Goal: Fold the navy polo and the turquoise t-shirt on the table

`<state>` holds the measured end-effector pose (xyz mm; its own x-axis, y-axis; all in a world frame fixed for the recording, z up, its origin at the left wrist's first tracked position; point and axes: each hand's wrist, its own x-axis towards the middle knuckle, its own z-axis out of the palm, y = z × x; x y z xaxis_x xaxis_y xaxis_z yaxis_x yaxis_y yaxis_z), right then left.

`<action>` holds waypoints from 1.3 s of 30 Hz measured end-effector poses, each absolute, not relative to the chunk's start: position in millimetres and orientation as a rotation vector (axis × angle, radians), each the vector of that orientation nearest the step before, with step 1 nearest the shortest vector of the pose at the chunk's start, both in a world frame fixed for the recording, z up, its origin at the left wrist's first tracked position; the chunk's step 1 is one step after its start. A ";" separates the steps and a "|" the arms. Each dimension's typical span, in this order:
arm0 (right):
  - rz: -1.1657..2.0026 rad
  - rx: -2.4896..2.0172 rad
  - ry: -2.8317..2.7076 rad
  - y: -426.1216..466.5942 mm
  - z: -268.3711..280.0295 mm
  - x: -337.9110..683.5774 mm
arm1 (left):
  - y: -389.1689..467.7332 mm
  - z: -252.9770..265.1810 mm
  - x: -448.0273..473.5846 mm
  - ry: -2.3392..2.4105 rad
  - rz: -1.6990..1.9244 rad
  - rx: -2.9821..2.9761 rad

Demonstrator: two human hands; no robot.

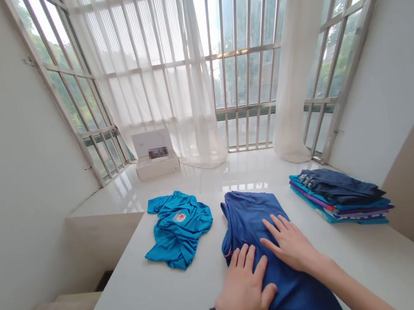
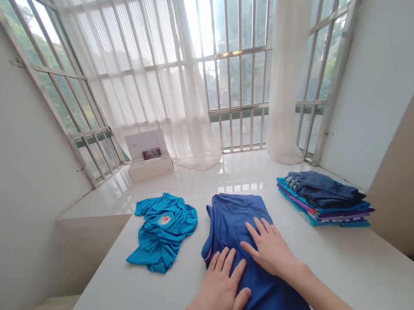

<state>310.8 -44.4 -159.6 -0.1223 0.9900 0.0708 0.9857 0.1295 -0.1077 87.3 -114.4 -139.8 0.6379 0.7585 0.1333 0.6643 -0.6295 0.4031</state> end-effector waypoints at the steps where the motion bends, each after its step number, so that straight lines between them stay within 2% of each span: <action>1: 0.046 -2.022 -2.228 -52.3 -166.0 312.5 | -112.8 -145.1 85.6 1.122 0.435 2.558; 6: 0.086 -1.970 -2.238 -51.3 -173.5 319.8 | -94.5 -156.5 91.0 1.145 0.405 2.581; 12: 0.051 -1.858 -2.225 -41.3 -159.5 318.5 | -83.9 -140.2 76.2 1.079 0.281 2.510; 15: 0.061 -1.698 -2.188 -64.2 -151.8 313.3 | -97.5 -132.6 55.6 1.021 0.399 2.448; 23: 0.521 -1.296 -2.235 -125.0 -118.3 284.7 | -117.5 -119.3 40.4 1.310 0.523 2.420; 27: 0.591 -1.283 -2.301 -129.9 -117.4 262.9 | -105.1 -110.9 61.0 1.282 0.697 2.359; 34: 0.737 -1.384 -1.829 -100.4 -143.9 255.4 | -109.9 -111.3 73.9 1.049 1.098 2.223; 36: 0.800 -1.386 -1.740 -91.8 -145.6 264.1 | -121.8 -112.9 65.0 1.003 1.010 2.263; 39: 0.893 -1.367 -1.637 -86.8 -144.3 272.5 | -137.5 -115.4 54.9 0.923 0.676 2.474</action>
